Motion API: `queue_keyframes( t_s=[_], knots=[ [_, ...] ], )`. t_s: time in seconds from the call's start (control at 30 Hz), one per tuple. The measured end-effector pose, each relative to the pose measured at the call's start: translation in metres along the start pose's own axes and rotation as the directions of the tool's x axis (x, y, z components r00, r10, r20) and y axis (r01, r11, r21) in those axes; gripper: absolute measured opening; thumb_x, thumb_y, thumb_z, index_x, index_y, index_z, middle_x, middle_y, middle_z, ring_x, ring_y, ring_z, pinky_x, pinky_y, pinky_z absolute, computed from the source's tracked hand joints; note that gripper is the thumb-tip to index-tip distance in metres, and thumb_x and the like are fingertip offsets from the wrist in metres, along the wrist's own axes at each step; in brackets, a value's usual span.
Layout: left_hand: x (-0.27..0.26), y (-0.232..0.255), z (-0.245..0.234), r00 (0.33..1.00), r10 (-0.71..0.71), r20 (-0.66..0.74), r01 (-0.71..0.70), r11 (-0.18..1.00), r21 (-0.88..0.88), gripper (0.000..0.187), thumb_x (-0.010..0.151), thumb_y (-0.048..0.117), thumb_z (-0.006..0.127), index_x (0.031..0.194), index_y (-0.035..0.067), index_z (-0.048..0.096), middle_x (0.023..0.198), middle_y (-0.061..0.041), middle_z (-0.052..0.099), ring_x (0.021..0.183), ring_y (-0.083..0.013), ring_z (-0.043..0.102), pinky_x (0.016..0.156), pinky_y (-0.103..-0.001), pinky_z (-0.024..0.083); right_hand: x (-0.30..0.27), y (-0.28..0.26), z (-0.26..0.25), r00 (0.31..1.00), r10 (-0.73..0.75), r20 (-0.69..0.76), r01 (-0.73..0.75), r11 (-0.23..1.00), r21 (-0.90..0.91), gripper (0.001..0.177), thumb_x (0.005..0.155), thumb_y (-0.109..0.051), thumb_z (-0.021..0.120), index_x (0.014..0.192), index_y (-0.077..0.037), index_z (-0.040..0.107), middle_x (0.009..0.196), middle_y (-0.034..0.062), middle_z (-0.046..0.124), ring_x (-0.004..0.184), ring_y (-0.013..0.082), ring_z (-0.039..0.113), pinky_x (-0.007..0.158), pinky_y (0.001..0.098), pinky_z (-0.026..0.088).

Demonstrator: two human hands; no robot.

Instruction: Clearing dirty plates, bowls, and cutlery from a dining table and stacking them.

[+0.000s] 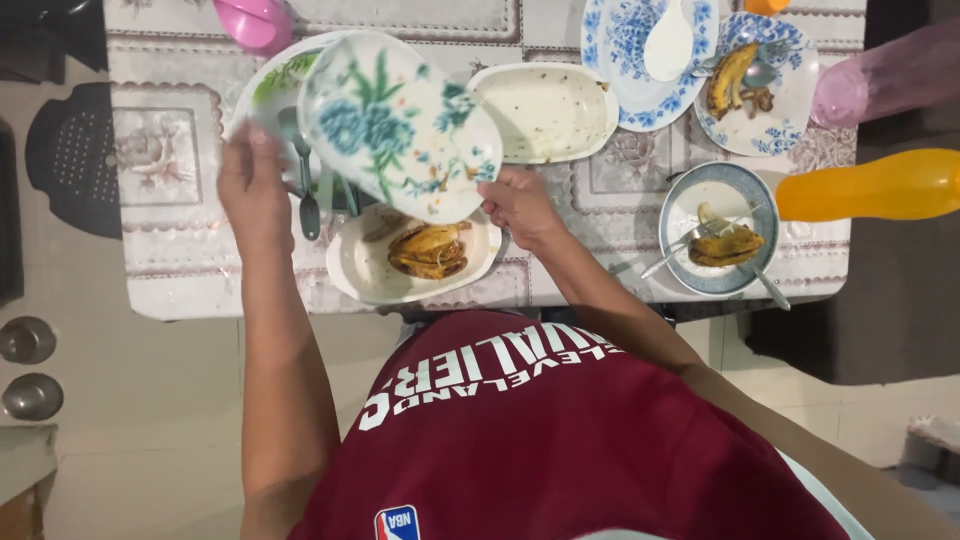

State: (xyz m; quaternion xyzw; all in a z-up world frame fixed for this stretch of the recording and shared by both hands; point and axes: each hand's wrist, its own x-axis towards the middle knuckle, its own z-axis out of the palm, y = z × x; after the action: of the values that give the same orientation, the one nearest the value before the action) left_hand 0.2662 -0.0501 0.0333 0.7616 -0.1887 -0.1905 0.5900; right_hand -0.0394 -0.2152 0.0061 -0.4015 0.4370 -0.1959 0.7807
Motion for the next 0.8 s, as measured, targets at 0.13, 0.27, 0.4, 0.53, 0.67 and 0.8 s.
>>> queue_keyframes(
  t_s=[0.13, 0.27, 0.4, 0.53, 0.67, 0.8],
  knots=[
    [-0.013, 0.012, -0.011, 0.944, -0.155, 0.290, 0.285, 0.824, -0.490, 0.061, 0.107, 0.048, 0.060, 0.141, -0.003, 0.063, 0.129, -0.016, 0.067, 0.114, -0.0246, 0.065, 0.096, -0.040, 0.056, 0.003, 0.001, 0.006, 0.995, 0.053, 0.090, -0.040, 0.989, -0.140, 0.011, 0.093, -0.007, 0.071, 0.093, 0.004, 0.073, 0.069, 0.0062, 0.064, 0.051, 0.0083, 0.049, 0.045, 0.0223, 0.038],
    [-0.037, 0.030, -0.029, 0.890, -0.180, 0.420, 0.428, 0.650, -0.628, 0.063, 0.101, 0.050, 0.062, 0.142, 0.002, 0.057, 0.132, -0.014, 0.069, 0.116, -0.0262, 0.071, 0.094, -0.048, 0.061, 0.011, 0.006, 0.004, 0.969, 0.083, 0.233, -0.041, 0.983, -0.177, 0.010, 0.092, -0.009, 0.070, 0.095, 0.001, 0.073, 0.072, 0.0030, 0.064, 0.055, 0.0061, 0.051, 0.047, 0.0214, 0.038],
    [-0.054, 0.018, -0.047, 0.877, -0.198, 0.437, 0.445, 0.675, -0.588, 0.050, 0.100, 0.037, 0.067, 0.139, 0.008, 0.052, 0.126, -0.012, 0.067, 0.108, -0.0272, 0.071, 0.086, -0.054, 0.061, 0.014, 0.000, 0.008, 0.948, 0.143, 0.285, -0.061, 0.959, -0.276, 0.012, 0.091, -0.011, 0.071, 0.095, -0.001, 0.075, 0.069, 0.0016, 0.061, 0.051, 0.0055, 0.046, 0.044, 0.0216, 0.035],
    [-0.076, 0.014, -0.063, 0.896, -0.206, 0.393, 0.414, 0.706, -0.574, 0.040, 0.102, 0.026, 0.068, 0.134, 0.006, 0.051, 0.122, -0.014, 0.067, 0.105, -0.0292, 0.071, 0.085, -0.055, 0.063, 0.023, 0.003, 0.008, 0.946, 0.166, 0.278, -0.039, 0.911, -0.411, 0.015, 0.094, -0.014, 0.072, 0.088, 0.000, 0.072, 0.067, 0.0034, 0.062, 0.049, 0.0069, 0.047, 0.043, 0.0226, 0.035],
    [-0.102, 0.020, -0.083, 0.909, -0.307, 0.284, 0.414, 0.746, -0.521, 0.036, 0.102, 0.019, 0.064, 0.133, 0.008, 0.050, 0.121, -0.014, 0.068, 0.102, -0.0271, 0.072, 0.081, -0.052, 0.063, 0.039, -0.004, 0.019, 0.966, -0.088, 0.243, 0.223, 0.756, -0.615, 0.016, 0.095, -0.018, 0.073, 0.088, -0.004, 0.074, 0.074, 0.0045, 0.071, 0.059, 0.0091, 0.057, 0.053, 0.0259, 0.046],
    [-0.125, 0.014, -0.099, 0.898, -0.396, 0.189, 0.435, 0.744, -0.508, 0.037, 0.103, 0.020, 0.062, 0.135, 0.009, 0.048, 0.121, -0.013, 0.068, 0.100, -0.0263, 0.071, 0.079, -0.050, 0.061, 0.055, -0.015, 0.057, 0.863, -0.408, 0.298, 0.473, 0.445, -0.761, 0.007, 0.087, -0.014, 0.076, 0.087, -0.007, 0.076, 0.078, 0.0060, 0.076, 0.068, 0.0166, 0.072, 0.066, 0.0318, 0.057]
  ],
)
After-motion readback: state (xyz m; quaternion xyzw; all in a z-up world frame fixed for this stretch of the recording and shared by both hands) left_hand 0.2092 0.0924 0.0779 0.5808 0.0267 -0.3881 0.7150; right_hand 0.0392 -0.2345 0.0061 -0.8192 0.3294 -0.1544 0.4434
